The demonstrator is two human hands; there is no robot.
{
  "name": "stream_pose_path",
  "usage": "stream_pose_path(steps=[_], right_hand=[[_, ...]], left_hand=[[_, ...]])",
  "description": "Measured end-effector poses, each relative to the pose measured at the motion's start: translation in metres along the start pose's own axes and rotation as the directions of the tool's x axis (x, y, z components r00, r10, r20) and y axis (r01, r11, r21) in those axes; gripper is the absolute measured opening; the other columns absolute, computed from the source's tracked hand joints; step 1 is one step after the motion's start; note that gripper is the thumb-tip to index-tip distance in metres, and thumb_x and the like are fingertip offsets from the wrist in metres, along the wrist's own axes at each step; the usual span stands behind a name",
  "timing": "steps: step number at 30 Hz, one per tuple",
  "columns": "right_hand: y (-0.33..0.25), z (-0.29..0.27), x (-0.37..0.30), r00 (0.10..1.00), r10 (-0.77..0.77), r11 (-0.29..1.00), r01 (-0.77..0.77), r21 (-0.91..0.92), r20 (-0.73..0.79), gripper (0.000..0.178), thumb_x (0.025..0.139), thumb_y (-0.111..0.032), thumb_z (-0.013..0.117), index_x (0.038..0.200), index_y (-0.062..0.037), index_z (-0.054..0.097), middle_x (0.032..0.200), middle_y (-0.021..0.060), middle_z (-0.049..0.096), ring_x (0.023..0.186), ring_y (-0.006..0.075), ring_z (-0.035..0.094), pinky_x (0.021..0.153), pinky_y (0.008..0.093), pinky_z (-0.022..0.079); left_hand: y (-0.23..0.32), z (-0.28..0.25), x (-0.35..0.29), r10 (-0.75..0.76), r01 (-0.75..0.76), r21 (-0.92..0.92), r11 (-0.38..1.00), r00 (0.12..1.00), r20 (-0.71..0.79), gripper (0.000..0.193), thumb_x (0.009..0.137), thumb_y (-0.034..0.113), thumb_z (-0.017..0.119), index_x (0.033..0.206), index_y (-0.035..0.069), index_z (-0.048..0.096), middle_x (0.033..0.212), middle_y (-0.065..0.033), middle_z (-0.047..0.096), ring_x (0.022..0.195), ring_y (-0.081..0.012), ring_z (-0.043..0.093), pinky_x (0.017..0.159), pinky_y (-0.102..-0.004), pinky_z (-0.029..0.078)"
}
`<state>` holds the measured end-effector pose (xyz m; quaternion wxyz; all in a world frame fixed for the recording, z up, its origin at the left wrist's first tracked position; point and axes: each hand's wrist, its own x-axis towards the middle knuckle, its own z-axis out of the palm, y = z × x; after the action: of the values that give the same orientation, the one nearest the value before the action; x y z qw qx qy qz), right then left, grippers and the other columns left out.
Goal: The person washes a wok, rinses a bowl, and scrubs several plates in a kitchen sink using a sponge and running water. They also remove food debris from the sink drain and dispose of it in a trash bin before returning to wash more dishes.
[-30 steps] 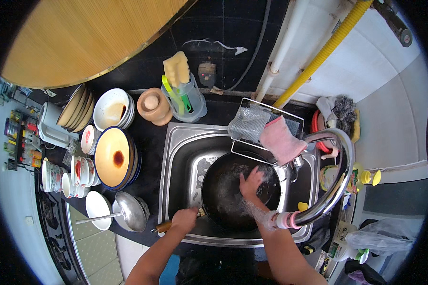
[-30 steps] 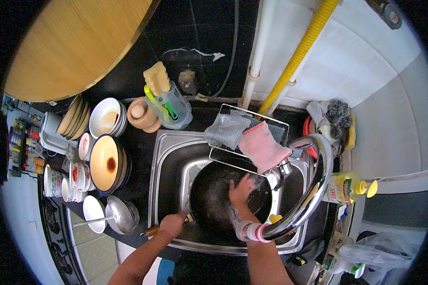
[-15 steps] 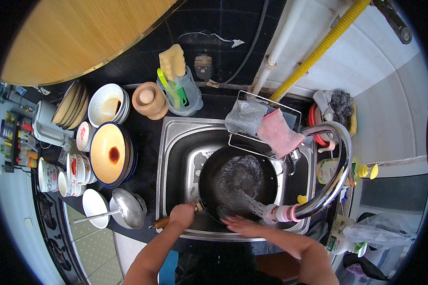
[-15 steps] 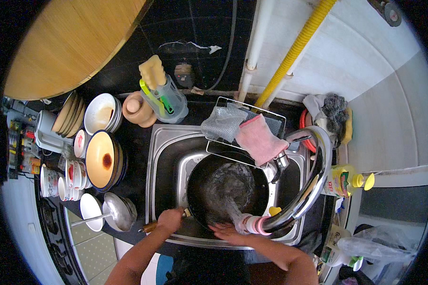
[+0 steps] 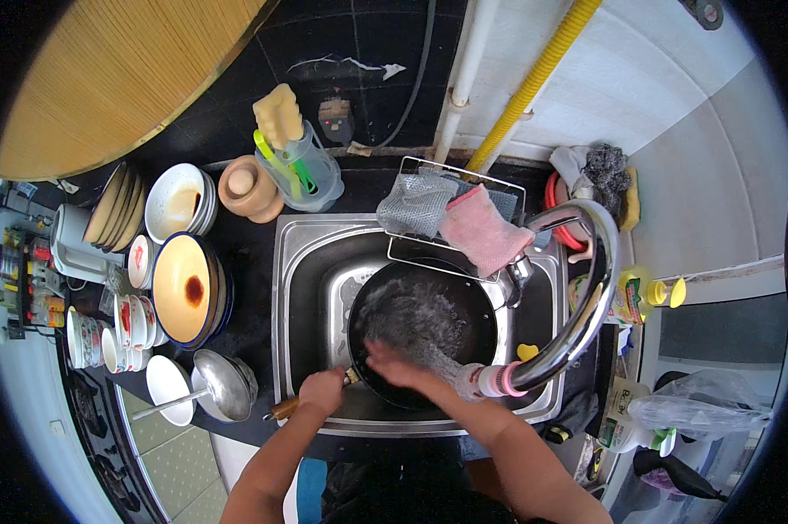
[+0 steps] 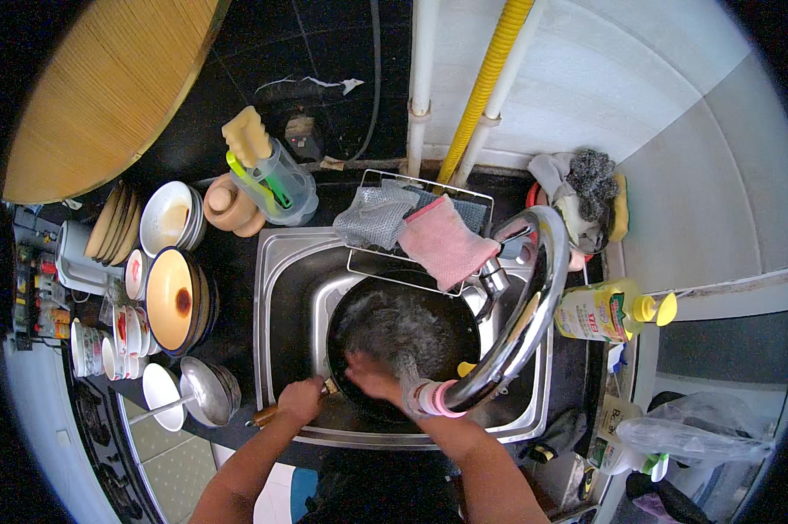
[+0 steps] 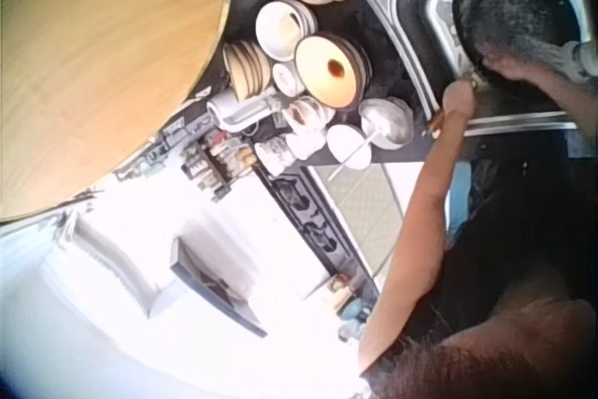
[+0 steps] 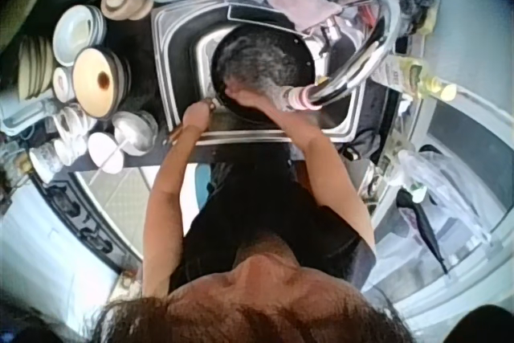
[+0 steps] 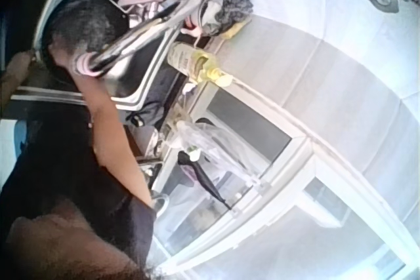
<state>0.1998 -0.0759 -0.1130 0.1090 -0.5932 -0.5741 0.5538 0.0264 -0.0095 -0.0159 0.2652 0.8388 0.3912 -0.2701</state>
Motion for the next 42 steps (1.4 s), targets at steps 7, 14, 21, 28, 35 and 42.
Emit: stream_pose_path(steps=[7, 14, 21, 28, 35, 42], right_hand=[[0.012, 0.020, -0.130, 0.957, 0.167, 0.980, -0.187, 0.067, 0.239, 0.067, 0.090, -0.052, 0.029, 0.137, -0.0044, 0.021, 0.142, 0.0180, 0.020, 0.132, 0.0329, 0.018, 0.108, 0.0388, 0.013], [0.142, -0.068, -0.135, 0.956, -0.020, -0.152, -0.292, -0.944, -0.293, 0.053, 0.087, -0.042, 0.039, 0.130, -0.0114, 0.037, 0.139, 0.0061, 0.031, 0.130, 0.0221, 0.023, 0.106, 0.0409, 0.015], [0.140, 0.008, -0.121, 0.973, 0.165, 0.765, -0.023, -0.644, 0.161, 0.048, 0.090, -0.042, 0.034, 0.120, -0.0076, 0.049, 0.131, 0.0146, 0.041, 0.122, 0.0271, 0.036, 0.098, 0.0437, 0.029], [0.030, 0.022, 0.002, 0.964, -0.166, 0.923, 0.079, -0.377, -0.206, 0.055, 0.089, -0.041, 0.037, 0.132, -0.0084, 0.032, 0.133, 0.0241, 0.032, 0.126, 0.0382, 0.026, 0.102, 0.0496, 0.020], [0.097, -0.065, -0.013, 0.840, -0.012, 0.754, -0.349, -0.557, -0.542, 0.059, 0.085, -0.043, 0.045, 0.132, -0.0103, 0.034, 0.133, 0.0182, 0.033, 0.126, 0.0294, 0.027, 0.101, 0.0495, 0.022], [0.053, 0.019, -0.085, 0.996, 0.075, 0.989, -0.069, -0.131, 0.043, 0.057, 0.085, -0.022, 0.043, 0.135, -0.0027, 0.025, 0.140, 0.0195, 0.024, 0.131, 0.0332, 0.019, 0.106, 0.0381, 0.020]], left_hand=[[-0.002, 0.007, 0.001, -0.024, 0.024, -0.024, 0.999, 1.000, -0.009, 0.022, 0.072, 0.010, 0.055, 0.093, 0.005, 0.055, 0.090, -0.0187, 0.061, 0.082, -0.0347, 0.060, 0.072, -0.0432, 0.049], [0.002, -0.001, -0.002, 0.013, -0.014, -0.009, 1.000, 1.000, -0.027, 0.020, 0.071, 0.011, 0.056, 0.090, 0.005, 0.054, 0.084, -0.0181, 0.062, 0.077, -0.0347, 0.061, 0.069, -0.0450, 0.049], [-0.003, 0.005, 0.002, 0.026, -0.025, 0.016, 1.000, 0.999, -0.029, 0.016, 0.074, 0.008, 0.051, 0.089, 0.004, 0.053, 0.080, -0.0183, 0.063, 0.075, -0.0335, 0.062, 0.067, -0.0434, 0.049], [-0.001, -0.001, 0.000, 0.023, -0.024, -0.014, 1.000, 0.999, -0.045, 0.015, 0.073, 0.007, 0.052, 0.088, 0.005, 0.054, 0.080, -0.0190, 0.062, 0.075, -0.0339, 0.062, 0.067, -0.0438, 0.049], [-0.009, 0.012, 0.002, 0.023, -0.023, -0.001, 1.000, 0.999, -0.028, 0.018, 0.074, 0.012, 0.055, 0.091, 0.006, 0.053, 0.083, -0.0173, 0.063, 0.078, -0.0340, 0.062, 0.068, -0.0444, 0.049], [0.000, 0.002, -0.001, 0.032, -0.034, -0.040, 0.999, 0.999, -0.037, 0.016, 0.074, 0.007, 0.051, 0.090, 0.005, 0.054, 0.084, -0.0180, 0.063, 0.079, -0.0332, 0.062, 0.069, -0.0433, 0.049]])
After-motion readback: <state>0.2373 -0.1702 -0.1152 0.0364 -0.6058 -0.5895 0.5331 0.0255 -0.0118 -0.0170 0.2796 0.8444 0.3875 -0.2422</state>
